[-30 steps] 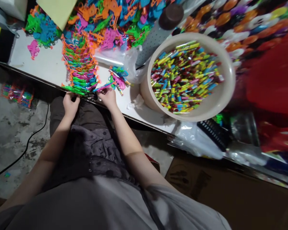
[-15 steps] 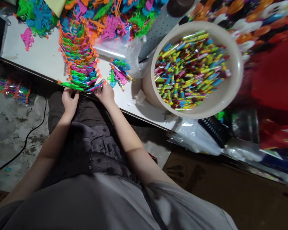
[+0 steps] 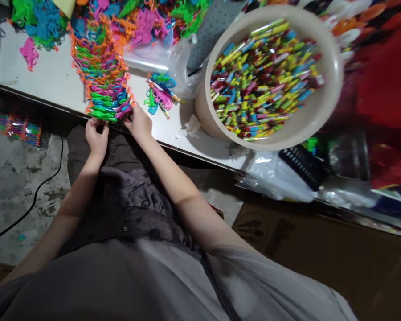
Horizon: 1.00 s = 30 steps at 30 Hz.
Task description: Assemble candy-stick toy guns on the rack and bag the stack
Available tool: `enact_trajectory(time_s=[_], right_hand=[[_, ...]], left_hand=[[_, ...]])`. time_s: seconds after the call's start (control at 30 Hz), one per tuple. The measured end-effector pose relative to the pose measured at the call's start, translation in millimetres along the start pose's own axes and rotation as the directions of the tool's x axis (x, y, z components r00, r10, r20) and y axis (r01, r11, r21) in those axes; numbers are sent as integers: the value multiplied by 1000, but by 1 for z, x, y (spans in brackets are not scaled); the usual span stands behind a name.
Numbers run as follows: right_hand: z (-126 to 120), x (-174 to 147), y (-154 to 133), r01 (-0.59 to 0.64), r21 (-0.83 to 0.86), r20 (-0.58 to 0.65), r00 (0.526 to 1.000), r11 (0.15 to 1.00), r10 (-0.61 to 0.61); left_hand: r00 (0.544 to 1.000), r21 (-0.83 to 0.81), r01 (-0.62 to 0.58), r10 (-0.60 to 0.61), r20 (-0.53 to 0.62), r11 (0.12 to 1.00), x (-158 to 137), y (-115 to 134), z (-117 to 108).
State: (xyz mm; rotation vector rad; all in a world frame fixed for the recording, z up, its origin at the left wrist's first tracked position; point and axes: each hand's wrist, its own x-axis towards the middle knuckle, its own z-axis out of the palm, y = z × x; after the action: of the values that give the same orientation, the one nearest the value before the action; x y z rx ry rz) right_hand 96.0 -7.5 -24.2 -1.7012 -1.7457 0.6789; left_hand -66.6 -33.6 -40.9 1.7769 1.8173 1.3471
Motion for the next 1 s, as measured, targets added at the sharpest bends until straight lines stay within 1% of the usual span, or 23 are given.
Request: enact_trajectory(time_s=[0.07,0.13,0.27,0.4,0.6,0.83,1.0], right_hand=[[0,2,-1,-5,-7,-1,1000,1000,5],[-2,2,-4,-35,-16,2,999,999,35],[-6,2,-8,-78,-21,15,997,997,78],[-3,3,-2,-29,25,14,999,999,29],[4,6,9,5,35,32,999,999,-6],[2,8,10,18,107,24,999,994,-21],[-2,10,5,-22,65,49,999,998,19]], left_hand=[[1000,0,-14,14,1,1000,1,1,1],[1000,0,-18,18,8,1000,3,2,1],[999,-10,2,-1,52,1000,5,7,-2],[996,-36,32,-29,90,999,8,10,-6],[986,-85,80,-66,152,993,11,10,-7],[973,13,139,-139,184,990,18,21,-10],[971,15,147,-147,188,989,24,19,-9]])
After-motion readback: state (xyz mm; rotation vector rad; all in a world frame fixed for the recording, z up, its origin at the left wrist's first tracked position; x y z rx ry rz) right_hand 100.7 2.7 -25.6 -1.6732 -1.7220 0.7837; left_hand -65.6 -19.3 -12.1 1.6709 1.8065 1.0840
